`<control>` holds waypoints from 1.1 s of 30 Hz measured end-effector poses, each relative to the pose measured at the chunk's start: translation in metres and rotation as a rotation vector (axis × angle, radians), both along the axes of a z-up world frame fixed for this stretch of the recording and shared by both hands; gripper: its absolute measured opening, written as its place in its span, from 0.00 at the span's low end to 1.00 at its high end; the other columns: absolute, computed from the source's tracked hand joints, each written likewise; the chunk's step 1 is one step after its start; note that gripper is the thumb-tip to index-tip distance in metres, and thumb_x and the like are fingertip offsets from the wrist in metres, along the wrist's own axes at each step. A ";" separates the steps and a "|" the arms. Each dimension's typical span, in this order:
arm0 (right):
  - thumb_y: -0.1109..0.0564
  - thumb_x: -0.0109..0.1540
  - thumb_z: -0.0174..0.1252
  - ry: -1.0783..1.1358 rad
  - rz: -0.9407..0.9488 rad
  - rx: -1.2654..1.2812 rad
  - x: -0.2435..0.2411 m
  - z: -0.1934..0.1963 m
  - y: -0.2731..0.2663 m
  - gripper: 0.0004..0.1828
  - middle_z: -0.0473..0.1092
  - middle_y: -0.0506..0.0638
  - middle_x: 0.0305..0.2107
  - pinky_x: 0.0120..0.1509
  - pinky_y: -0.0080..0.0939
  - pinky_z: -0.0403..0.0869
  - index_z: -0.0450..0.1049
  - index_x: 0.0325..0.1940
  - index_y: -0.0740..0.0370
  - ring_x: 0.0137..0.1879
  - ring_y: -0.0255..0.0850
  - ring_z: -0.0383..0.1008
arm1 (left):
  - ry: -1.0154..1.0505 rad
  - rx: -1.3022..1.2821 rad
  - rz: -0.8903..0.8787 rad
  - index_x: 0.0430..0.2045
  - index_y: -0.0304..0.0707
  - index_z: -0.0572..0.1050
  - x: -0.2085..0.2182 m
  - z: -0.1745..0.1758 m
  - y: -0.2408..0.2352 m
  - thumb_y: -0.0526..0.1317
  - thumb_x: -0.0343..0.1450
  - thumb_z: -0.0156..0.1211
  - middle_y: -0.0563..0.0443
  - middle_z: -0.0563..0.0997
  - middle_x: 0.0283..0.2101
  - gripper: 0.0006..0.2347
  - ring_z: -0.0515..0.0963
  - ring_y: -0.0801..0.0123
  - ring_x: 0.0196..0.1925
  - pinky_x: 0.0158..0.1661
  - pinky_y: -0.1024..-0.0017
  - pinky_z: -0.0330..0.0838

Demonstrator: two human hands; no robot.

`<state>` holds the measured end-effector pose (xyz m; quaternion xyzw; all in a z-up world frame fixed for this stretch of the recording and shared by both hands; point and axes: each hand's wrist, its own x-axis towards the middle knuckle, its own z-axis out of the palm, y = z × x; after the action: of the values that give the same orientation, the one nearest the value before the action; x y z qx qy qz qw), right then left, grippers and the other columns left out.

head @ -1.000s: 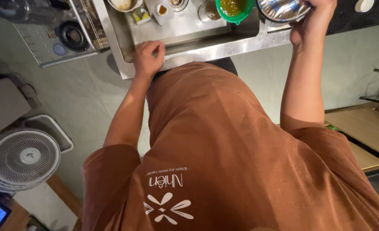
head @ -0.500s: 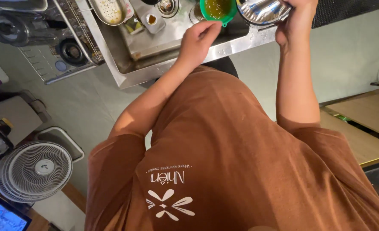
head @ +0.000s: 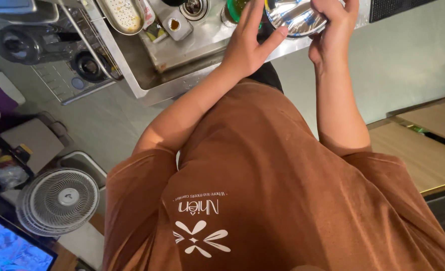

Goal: The person uses scissors to cut the foil lid of a jar, then pours a yellow liquid from the jar into a green bowl. They place the jar on the counter and rinse the bowl under the tap.

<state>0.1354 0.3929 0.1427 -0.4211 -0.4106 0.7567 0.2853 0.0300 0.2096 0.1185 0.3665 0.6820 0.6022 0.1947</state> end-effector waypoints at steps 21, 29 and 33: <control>0.61 0.58 0.69 0.020 -0.150 -0.021 0.025 -0.010 0.007 0.20 0.69 0.50 0.37 0.39 0.52 0.63 0.67 0.48 0.58 0.43 0.45 0.70 | 0.743 -0.046 -0.001 0.63 0.47 0.68 -0.020 0.056 0.001 0.50 0.75 0.67 0.45 0.70 0.62 0.23 0.73 0.54 0.59 0.58 0.60 0.67; 0.61 0.59 0.64 0.171 -0.035 -0.119 0.041 -0.003 0.019 0.16 0.72 0.49 0.39 0.53 0.52 0.77 0.69 0.50 0.58 0.48 0.46 0.76 | -0.576 0.257 -0.008 0.59 0.36 0.62 -0.008 -0.010 0.036 0.35 0.77 0.64 0.44 0.76 0.59 0.20 0.81 0.62 0.60 0.59 0.65 0.77; 0.61 0.66 0.61 0.289 -0.028 -0.326 0.055 -0.023 0.025 0.14 0.72 0.55 0.46 0.58 0.50 0.73 0.68 0.54 0.66 0.51 0.49 0.76 | -0.662 0.343 -0.078 0.55 0.33 0.64 -0.002 -0.009 0.047 0.32 0.73 0.70 0.44 0.77 0.53 0.20 0.80 0.65 0.53 0.49 0.67 0.78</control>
<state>0.1901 0.4177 0.1193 -0.3545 -0.2316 0.8615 0.2800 0.0280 0.2564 0.1093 0.2051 0.4570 0.7856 0.3632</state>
